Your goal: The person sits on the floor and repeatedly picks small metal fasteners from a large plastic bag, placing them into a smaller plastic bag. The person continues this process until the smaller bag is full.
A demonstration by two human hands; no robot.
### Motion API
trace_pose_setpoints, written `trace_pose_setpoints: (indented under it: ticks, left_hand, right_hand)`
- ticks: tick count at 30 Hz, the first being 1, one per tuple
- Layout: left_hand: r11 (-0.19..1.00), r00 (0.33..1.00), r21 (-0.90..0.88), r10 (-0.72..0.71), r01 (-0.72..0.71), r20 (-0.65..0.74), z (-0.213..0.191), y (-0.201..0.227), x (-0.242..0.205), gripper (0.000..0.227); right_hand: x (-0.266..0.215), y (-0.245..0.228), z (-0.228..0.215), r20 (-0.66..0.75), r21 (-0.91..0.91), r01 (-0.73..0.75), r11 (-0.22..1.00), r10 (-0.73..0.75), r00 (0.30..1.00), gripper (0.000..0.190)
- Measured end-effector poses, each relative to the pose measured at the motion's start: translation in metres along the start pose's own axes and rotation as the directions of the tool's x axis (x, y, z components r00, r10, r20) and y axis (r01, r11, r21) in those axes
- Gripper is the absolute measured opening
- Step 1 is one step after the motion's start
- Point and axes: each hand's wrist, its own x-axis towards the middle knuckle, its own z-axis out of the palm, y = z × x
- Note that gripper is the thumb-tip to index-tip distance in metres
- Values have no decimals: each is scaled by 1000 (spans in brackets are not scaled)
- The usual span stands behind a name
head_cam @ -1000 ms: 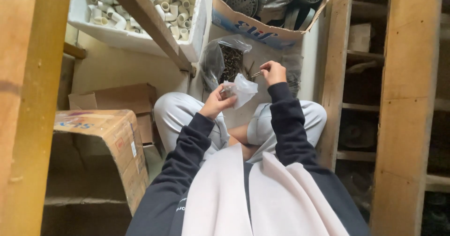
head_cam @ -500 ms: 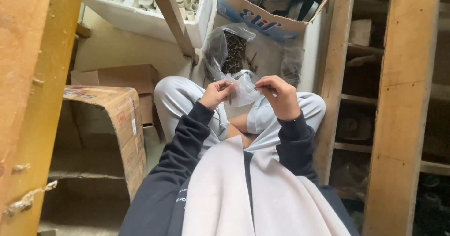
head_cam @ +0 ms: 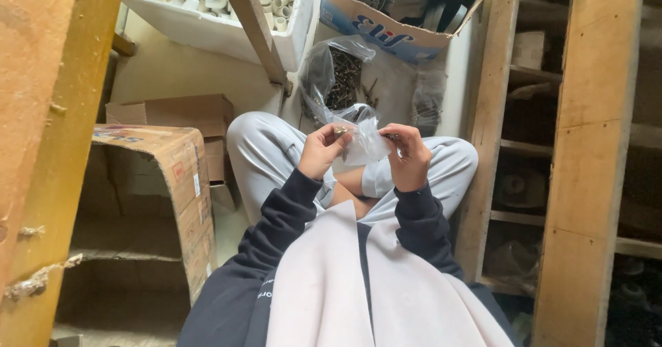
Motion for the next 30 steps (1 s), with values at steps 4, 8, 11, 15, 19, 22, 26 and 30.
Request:
trace_pose_setpoints:
  ticks: [4,8,11,15,19,22,26,30]
  left_hand:
    - [1000,999,-25,13,-14,-32,-4,-5,-4,30]
    - [1000,1000,-19,9,-9,0,6,21,-17,30]
    - [1000,1000,12,14,-14,5,16,30,-23,31]
    - [996,998,70,57,-55,-29,21,38,-29,32]
    - [992,995,100,87,-82,-49,27,34,-30,28]
    - [993,996,82,85,-85,9,31,20,-28,28]
    - [996,996,10,85,-85,-21,36,16,-26,24]
    - [992,997,-126,3,-13,-80,42,4,-26,24]
  right_hand:
    - [-8,12,-1,134,10,-51,999,49,990,36]
    - [-13,12,-1,-5,-22,-59,998,59,998,32]
    - [-20,5,7,-106,-28,-40,999,36,994,27]
    - [-25,4,10,-94,-121,30,992,-41,995,28]
    - [-24,-3,15,-102,-140,36,989,-51,994,27]
    - [-28,-4,22,-235,34,-7,999,15,972,18]
    - [-23,0,18,-228,18,46,999,-40,973,21]
    - [-22,-9,9,-91,-130,107,986,-119,989,25]
